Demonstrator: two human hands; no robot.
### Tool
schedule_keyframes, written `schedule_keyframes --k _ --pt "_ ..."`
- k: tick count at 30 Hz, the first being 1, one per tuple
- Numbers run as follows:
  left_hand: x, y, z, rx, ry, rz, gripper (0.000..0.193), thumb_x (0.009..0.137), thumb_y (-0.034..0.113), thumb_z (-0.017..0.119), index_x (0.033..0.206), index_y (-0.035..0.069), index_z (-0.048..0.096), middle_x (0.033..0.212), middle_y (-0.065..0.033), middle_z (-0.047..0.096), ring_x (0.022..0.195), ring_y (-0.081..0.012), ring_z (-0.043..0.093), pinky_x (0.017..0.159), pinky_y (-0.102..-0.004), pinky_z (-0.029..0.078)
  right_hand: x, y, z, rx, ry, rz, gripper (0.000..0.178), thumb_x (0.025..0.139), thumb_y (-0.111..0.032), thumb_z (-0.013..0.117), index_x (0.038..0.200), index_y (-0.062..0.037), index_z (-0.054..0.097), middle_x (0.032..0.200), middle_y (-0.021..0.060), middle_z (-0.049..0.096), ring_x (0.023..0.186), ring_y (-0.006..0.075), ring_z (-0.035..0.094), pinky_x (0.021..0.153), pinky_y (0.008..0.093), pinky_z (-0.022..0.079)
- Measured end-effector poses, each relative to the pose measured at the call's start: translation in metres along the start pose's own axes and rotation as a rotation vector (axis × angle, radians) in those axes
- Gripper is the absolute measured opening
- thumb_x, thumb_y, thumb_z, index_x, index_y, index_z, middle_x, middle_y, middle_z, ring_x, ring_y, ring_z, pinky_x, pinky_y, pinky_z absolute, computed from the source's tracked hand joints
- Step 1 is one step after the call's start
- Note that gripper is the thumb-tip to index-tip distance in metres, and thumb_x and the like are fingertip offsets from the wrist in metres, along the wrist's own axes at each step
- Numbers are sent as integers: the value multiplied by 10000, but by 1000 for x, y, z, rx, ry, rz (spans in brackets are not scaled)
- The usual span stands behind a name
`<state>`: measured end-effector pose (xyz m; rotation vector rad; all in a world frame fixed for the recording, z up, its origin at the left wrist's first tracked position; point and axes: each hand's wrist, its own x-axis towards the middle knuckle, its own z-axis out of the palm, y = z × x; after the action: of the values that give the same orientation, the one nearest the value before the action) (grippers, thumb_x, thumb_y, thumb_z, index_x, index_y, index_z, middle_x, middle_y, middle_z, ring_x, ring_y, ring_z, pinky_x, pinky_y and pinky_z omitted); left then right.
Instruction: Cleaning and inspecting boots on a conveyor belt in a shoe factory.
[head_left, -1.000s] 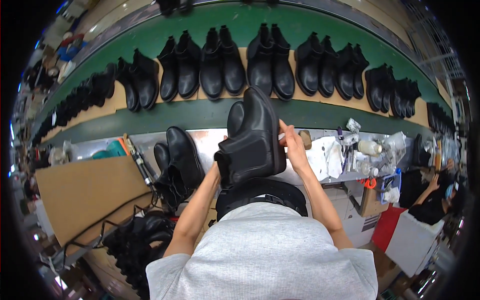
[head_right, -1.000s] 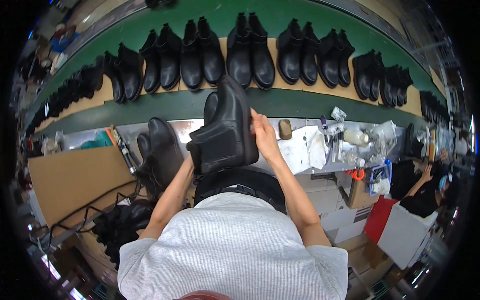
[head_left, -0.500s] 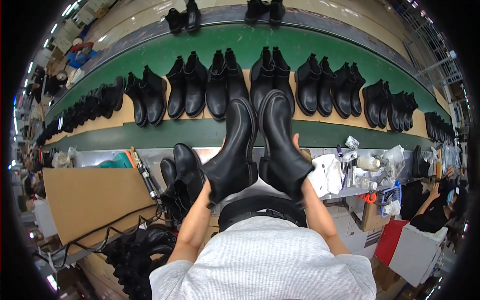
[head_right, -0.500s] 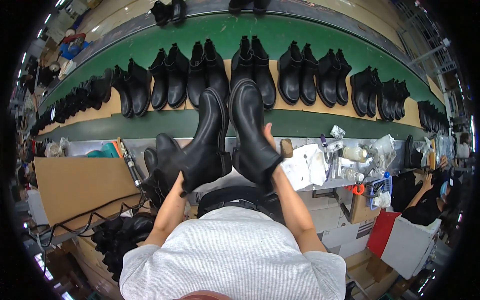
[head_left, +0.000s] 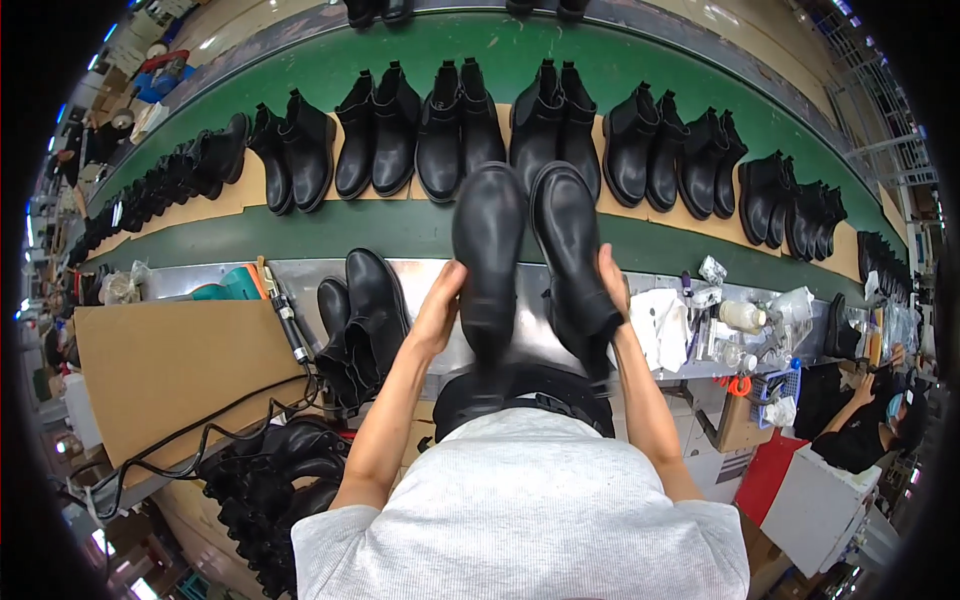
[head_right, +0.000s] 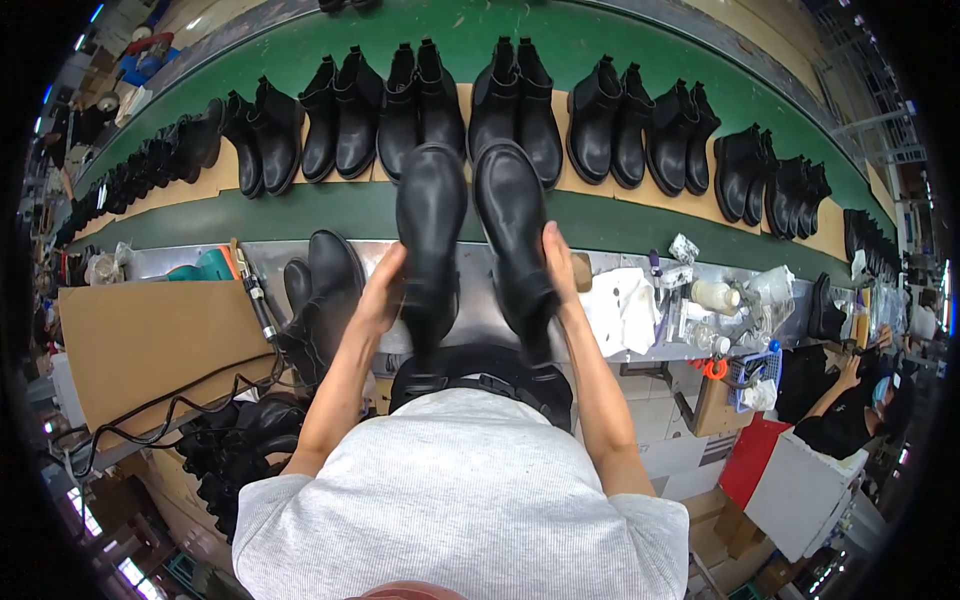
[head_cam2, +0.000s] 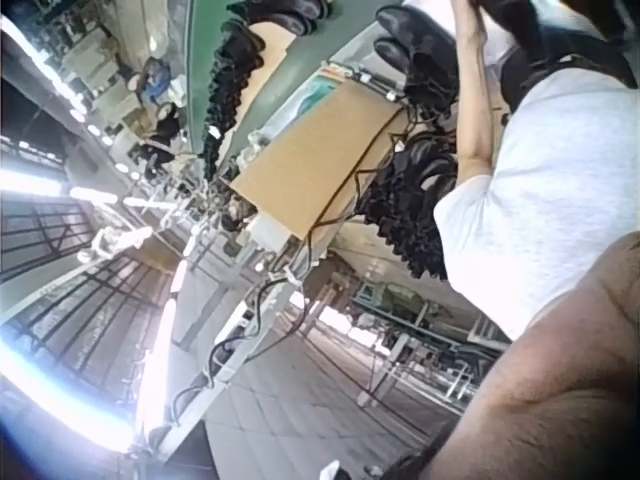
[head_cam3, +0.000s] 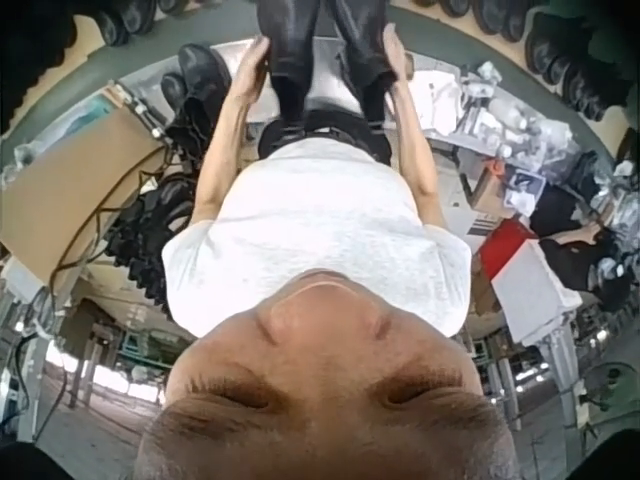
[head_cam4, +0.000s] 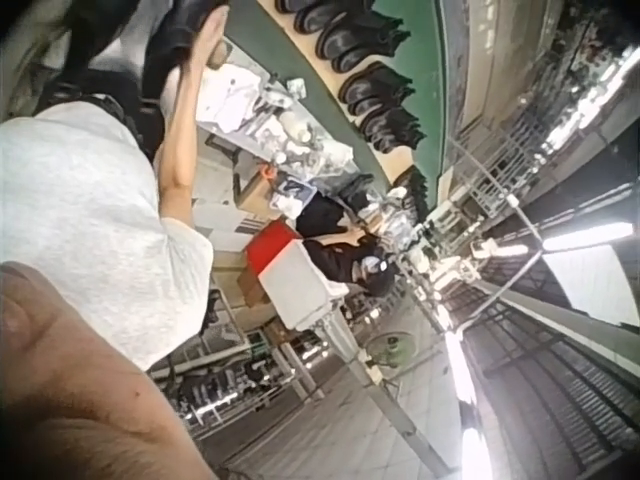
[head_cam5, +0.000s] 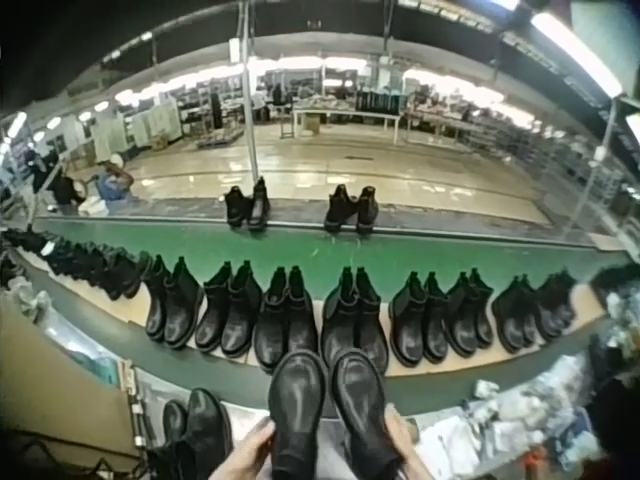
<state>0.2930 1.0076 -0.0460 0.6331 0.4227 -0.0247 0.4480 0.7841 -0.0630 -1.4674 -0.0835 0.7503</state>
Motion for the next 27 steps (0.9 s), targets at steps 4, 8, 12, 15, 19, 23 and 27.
schedule_keyframes --k 4,8,12,15,19,23,27 --pt "-7 18 13 1051 111 427 673 733 153 713 1309 4 398 1025 -116 592 692 -155 589 653 -281 475 -4 -17 2 -649 289 -355 663 897 -522 422 1234 49 413 1111 277 559 1059 429 522 888 400 409" --pt "-1 37 18 956 67 263 634 735 140 718 1281 -10 433 960 -111 616 668 -138 589 633 -263 475 3 -20 -3 -685 271 -241 642 894 -527 434 1219 26 468 1100 244 580 1051 361 552 891 386 419" --pt "9 37 24 339 126 -3 473 821 283 663 1146 -35 532 978 -83 644 874 -142 615 774 -254 484 -4 -36 -2 447 -188 301 521 899 -461 482 1228 -58 501 1192 113 565 1083 220 548 939 346 424" --pt "21 31 36 -25 306 -127 420 819 407 645 1037 54 584 951 -50 641 858 -172 612 798 -317 480 -8 -45 26 580 -224 216 564 886 -472 501 1246 -38 471 1244 103 528 1153 192 496 980 355 381" --pt "34 28 33 -168 460 -223 413 794 445 658 986 88 575 984 -64 615 879 -175 605 795 -329 482 12 -50 41 530 -22 345 534 811 -495 614 1131 -75 538 1051 61 596 989 180 566 839 336 464" --pt "36 22 23 -230 553 -198 525 758 448 694 944 -19 541 849 -90 603 760 -185 598 693 -295 519 13 -45 43 586 -24 405 505 757 -495 682 1038 -92 568 899 29 588 775 139 543 765 298 446" --pt "34 18 20 -216 576 -190 540 759 446 696 960 -32 542 869 -92 609 754 -174 598 696 -297 518 10 -42 42 603 -35 431 492 793 -485 644 1064 -82 565 943 41 599 851 155 567 805 313 454"
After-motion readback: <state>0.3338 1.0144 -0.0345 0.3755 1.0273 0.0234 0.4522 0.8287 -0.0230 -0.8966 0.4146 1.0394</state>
